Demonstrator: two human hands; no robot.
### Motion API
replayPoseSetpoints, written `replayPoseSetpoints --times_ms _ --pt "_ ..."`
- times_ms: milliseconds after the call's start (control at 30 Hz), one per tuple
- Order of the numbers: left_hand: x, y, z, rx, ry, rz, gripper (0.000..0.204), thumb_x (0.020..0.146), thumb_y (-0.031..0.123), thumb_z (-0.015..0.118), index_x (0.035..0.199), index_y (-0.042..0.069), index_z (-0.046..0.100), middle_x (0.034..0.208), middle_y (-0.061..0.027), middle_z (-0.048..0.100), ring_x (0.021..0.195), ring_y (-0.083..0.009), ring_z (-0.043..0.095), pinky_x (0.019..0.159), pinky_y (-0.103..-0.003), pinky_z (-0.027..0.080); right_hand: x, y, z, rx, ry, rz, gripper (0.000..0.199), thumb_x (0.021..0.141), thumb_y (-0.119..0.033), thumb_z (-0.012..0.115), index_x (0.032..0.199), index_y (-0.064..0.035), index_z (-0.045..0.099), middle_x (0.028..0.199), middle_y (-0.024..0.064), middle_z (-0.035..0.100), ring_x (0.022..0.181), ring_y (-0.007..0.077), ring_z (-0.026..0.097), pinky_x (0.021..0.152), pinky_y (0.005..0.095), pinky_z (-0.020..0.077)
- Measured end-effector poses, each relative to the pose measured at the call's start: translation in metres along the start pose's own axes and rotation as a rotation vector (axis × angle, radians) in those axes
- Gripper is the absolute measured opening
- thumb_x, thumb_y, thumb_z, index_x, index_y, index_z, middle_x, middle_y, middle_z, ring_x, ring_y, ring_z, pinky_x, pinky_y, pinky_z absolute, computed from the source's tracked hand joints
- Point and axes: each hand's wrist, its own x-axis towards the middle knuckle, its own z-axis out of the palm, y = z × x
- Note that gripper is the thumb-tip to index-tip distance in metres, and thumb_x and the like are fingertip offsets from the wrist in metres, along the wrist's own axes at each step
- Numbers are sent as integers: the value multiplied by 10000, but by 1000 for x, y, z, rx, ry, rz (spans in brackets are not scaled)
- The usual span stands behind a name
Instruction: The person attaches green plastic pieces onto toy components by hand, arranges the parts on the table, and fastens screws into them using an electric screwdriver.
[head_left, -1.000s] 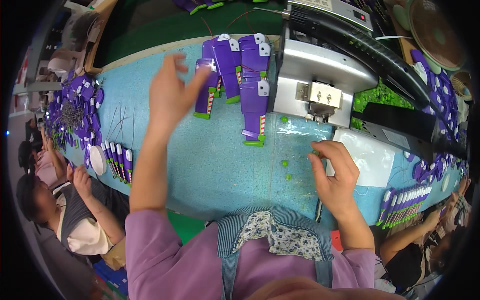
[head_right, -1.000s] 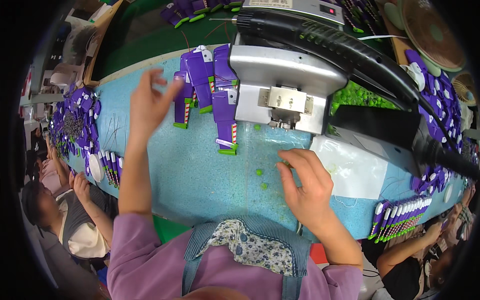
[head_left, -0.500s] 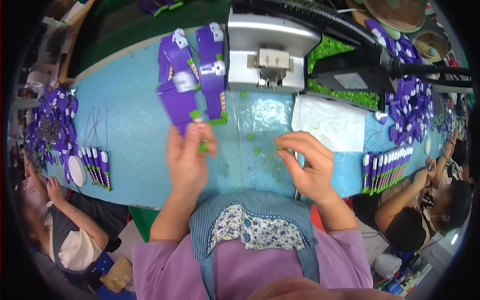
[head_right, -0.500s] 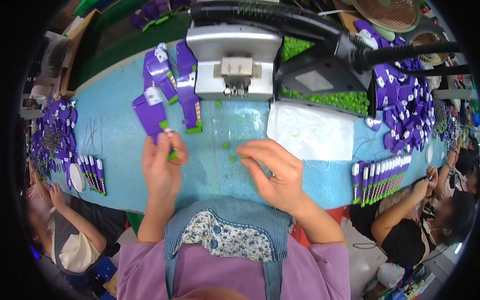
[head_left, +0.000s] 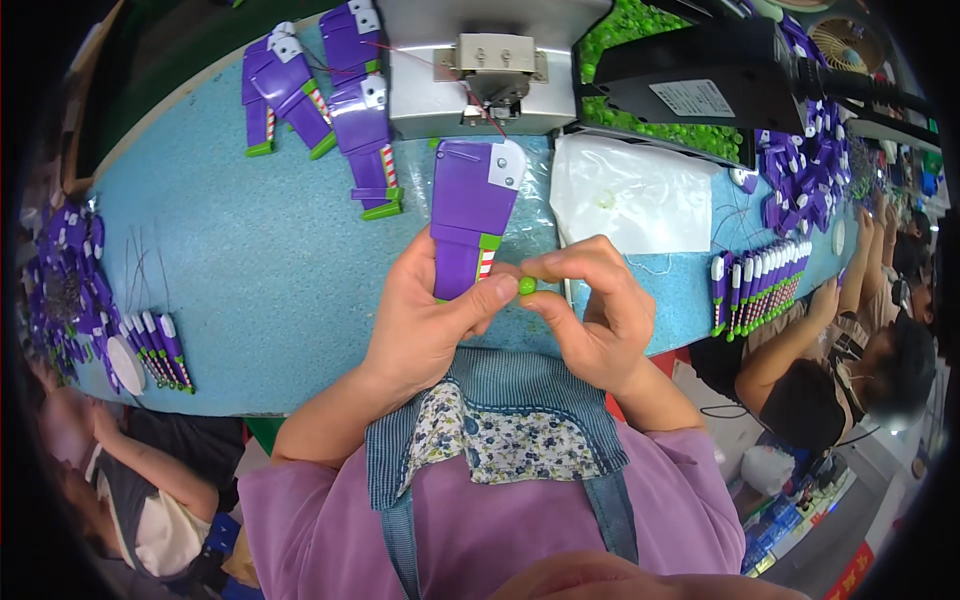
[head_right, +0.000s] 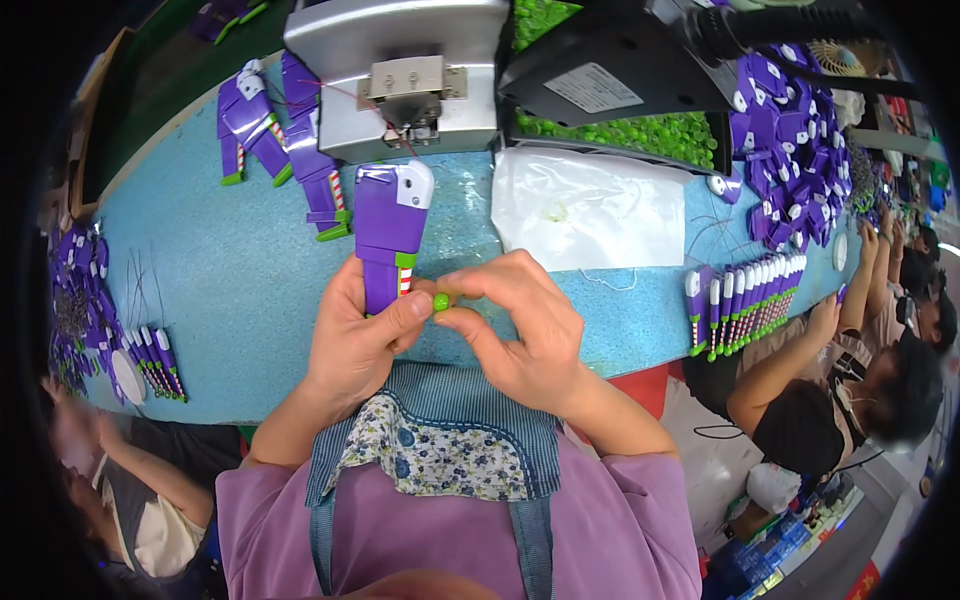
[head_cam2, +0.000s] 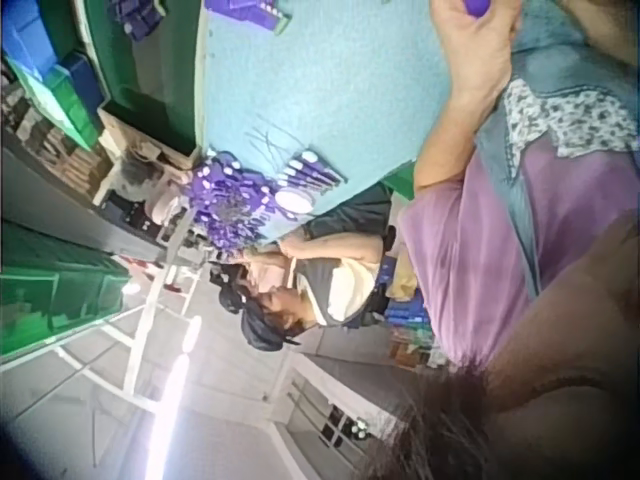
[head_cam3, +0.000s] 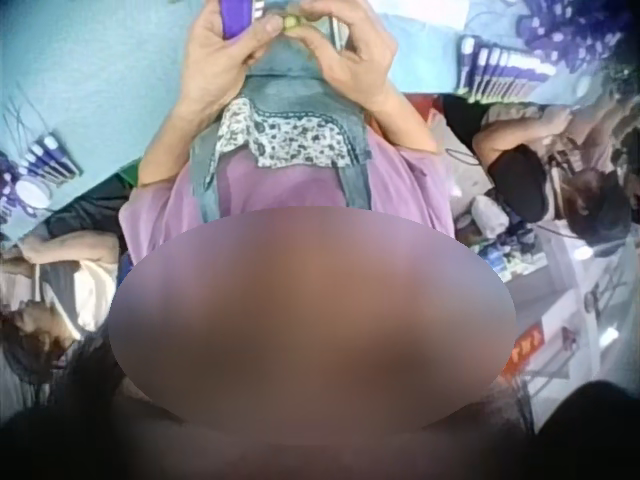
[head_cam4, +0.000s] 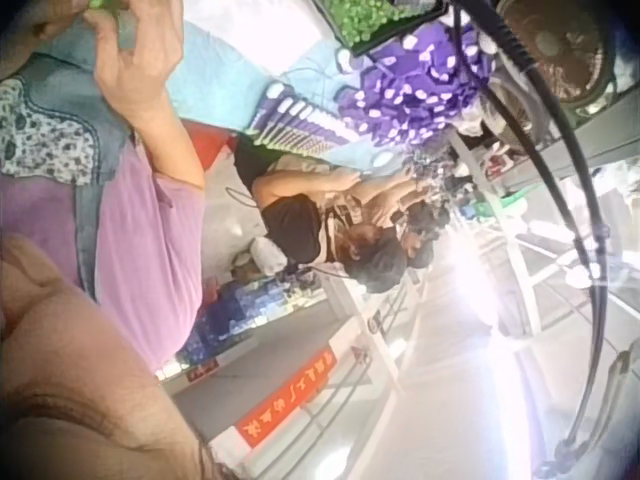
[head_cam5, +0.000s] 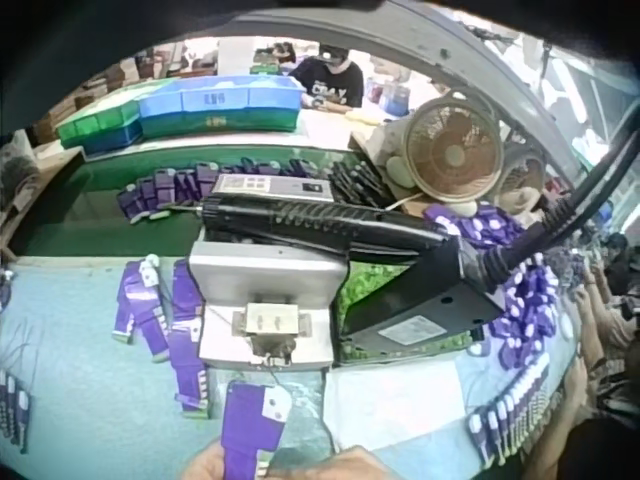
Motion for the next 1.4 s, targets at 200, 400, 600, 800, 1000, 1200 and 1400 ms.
replayPoseSetpoints --times_ms 200,400,600,800,1000,1200,1400 --pt "12 -8 7 130 -55 30 376 875 84 650 1188 36 448 922 -67 642 581 -57 485 484 -196 379 4 8 -19 -117 -50 -15 249 694 2 745 917 10 633 905 127 653 794 269 609 677 339 479" --pt "14 -19 2 258 -135 350 265 983 196 444 1186 25 442 929 -111 559 700 -138 525 583 -277 441 10 53 -69 -647 106 19 190 702 -20 716 866 -29 622 912 86 636 825 269 561 737 375 437" --pt "9 -21 2 245 -82 320 312 971 189 437 1218 0 426 925 -90 546 717 -147 526 621 -284 449 11 72 -82 -957 51 -2 173 701 -40 711 853 -47 629 925 39 623 860 251 516 752 362 381" --pt "10 -29 1 127 -94 445 391 858 -88 570 1223 -12 452 1129 -89 574 1054 -172 575 888 -309 473 10 37 -62 -509 117 100 139 741 -38 697 871 -23 650 958 62 628 900 217 526 803 322 399" --pt "5 -24 4 204 -65 492 325 836 -85 620 1134 -20 507 1069 -95 601 979 -179 614 866 -316 502 3 7 -33 185 -32 303 142 791 -69 684 905 9 652 998 106 618 955 209 507 855 306 398" --pt "1 -27 3 180 -86 546 305 831 -78 632 1110 -30 518 1038 -99 613 955 -175 624 841 -304 515 -1 6 -19 95 -74 206 161 751 -58 720 886 -4 650 951 108 623 891 211 505 783 304 407" --pt "-3 -28 1 242 -1 515 326 819 -71 649 1114 -38 515 1020 -105 619 934 -171 630 832 -312 518 -10 10 -11 204 -61 301 154 719 -30 750 826 -16 639 870 86 624 804 185 531 718 281 430"
